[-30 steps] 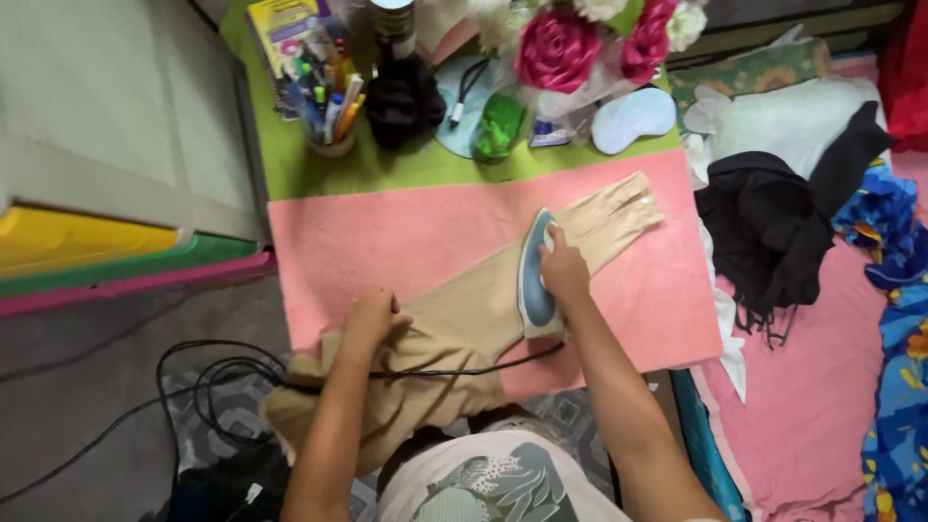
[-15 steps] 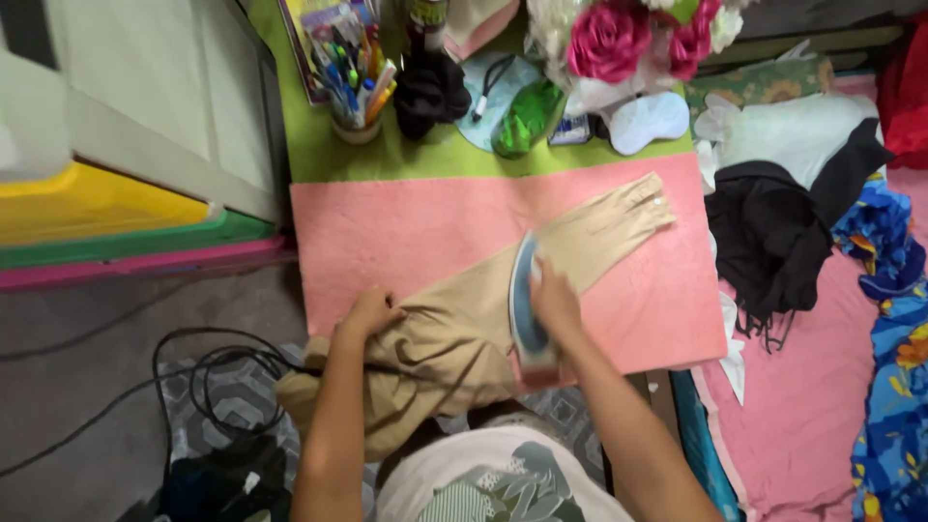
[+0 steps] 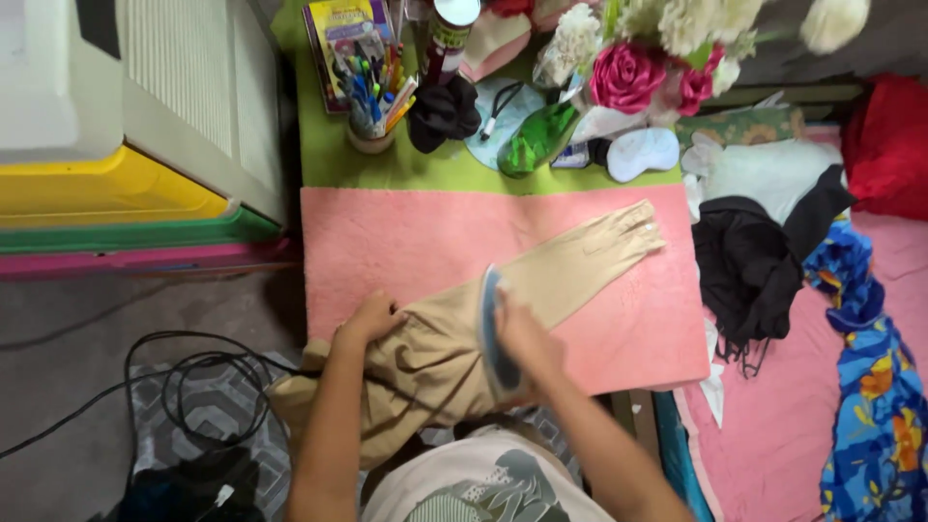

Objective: Ironing a beige long-sleeved shirt on a flat surface.

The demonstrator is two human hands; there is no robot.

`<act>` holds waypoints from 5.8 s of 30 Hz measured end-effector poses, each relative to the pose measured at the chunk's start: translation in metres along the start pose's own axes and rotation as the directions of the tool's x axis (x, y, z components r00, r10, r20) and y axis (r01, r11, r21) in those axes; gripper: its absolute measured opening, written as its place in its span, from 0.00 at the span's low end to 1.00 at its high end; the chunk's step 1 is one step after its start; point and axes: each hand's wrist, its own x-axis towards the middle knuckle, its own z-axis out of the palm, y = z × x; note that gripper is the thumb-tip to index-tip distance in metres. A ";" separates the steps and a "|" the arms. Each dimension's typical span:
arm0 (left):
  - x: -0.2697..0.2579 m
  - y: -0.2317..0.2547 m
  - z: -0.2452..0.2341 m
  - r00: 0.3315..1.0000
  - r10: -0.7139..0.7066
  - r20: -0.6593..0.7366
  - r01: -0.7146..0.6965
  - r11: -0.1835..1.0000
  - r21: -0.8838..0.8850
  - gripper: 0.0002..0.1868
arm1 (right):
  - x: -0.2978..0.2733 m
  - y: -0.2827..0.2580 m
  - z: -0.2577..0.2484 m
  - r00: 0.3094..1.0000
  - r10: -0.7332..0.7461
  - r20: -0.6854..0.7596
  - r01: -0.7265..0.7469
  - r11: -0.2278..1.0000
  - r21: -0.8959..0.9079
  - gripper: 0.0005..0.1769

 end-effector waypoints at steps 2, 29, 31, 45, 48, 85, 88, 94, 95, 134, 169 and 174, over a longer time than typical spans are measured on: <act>0.011 0.000 -0.004 1.000 -0.011 0.000 0.011 1.000 0.002 0.18 | 0.005 -0.017 -0.005 0.997 -0.058 -0.052 0.058 0.998 -0.004 0.27; -0.020 0.045 -0.024 0.982 -0.150 -0.119 0.150 0.989 -0.005 0.16 | -0.020 -0.029 -0.032 0.778 -0.512 0.365 0.601 0.777 -0.190 0.28; -0.019 0.044 -0.022 0.979 -0.158 -0.127 0.160 0.987 0.005 0.17 | -0.018 -0.034 -0.030 0.802 -0.480 0.356 0.570 0.793 -0.215 0.28; -0.011 0.021 0.001 0.983 -0.139 -0.122 0.151 0.985 0.089 0.15 | 0.012 0.007 -0.036 0.989 -0.141 0.042 0.146 0.966 -0.214 0.27; -0.014 0.029 -0.007 0.982 -0.139 -0.127 0.149 0.986 0.075 0.14 | 0.050 0.011 -0.045 0.990 -0.114 -0.088 0.093 0.974 -0.206 0.26; -0.012 0.005 -0.002 0.981 -0.171 -0.096 0.178 0.982 0.066 0.18 | 0.108 0.214 -0.132 0.765 0.539 -0.354 -0.534 0.837 0.119 0.28; -0.004 -0.008 0.000 0.986 -0.126 -0.105 0.137 0.986 0.099 0.17 | 0.114 0.221 -0.127 0.726 0.575 -0.377 -0.550 0.815 0.184 0.28; -0.011 -0.009 0.006 0.982 -0.169 -0.081 0.178 0.976 0.128 0.16 | 0.136 0.247 -0.144 0.709 0.623 -0.330 -0.588 0.781 0.210 0.29; -0.011 -0.008 0.004 0.983 -0.152 -0.101 0.165 0.977 0.135 0.16 | 0.140 0.254 -0.149 0.685 0.652 -0.325 -0.608 0.757 0.240 0.28; -0.020 0.028 -0.015 0.989 -0.055 -0.135 0.067 0.994 0.086 0.15 | 0.140 0.184 -0.142 0.896 0.334 -0.292 -0.335 0.941 0.049 0.29; -0.026 0.021 -0.015 0.986 -0.060 -0.153 0.080 0.988 0.131 0.15 | 0.209 0.229 -0.168 0.812 0.478 -0.336 -0.410 0.876 0.254 0.28; -0.022 0.029 -0.022 0.988 -0.057 -0.147 0.066 0.996 0.061 0.15 | 0.129 0.189 -0.108 0.928 0.328 -0.178 -0.315 0.944 0.100 0.33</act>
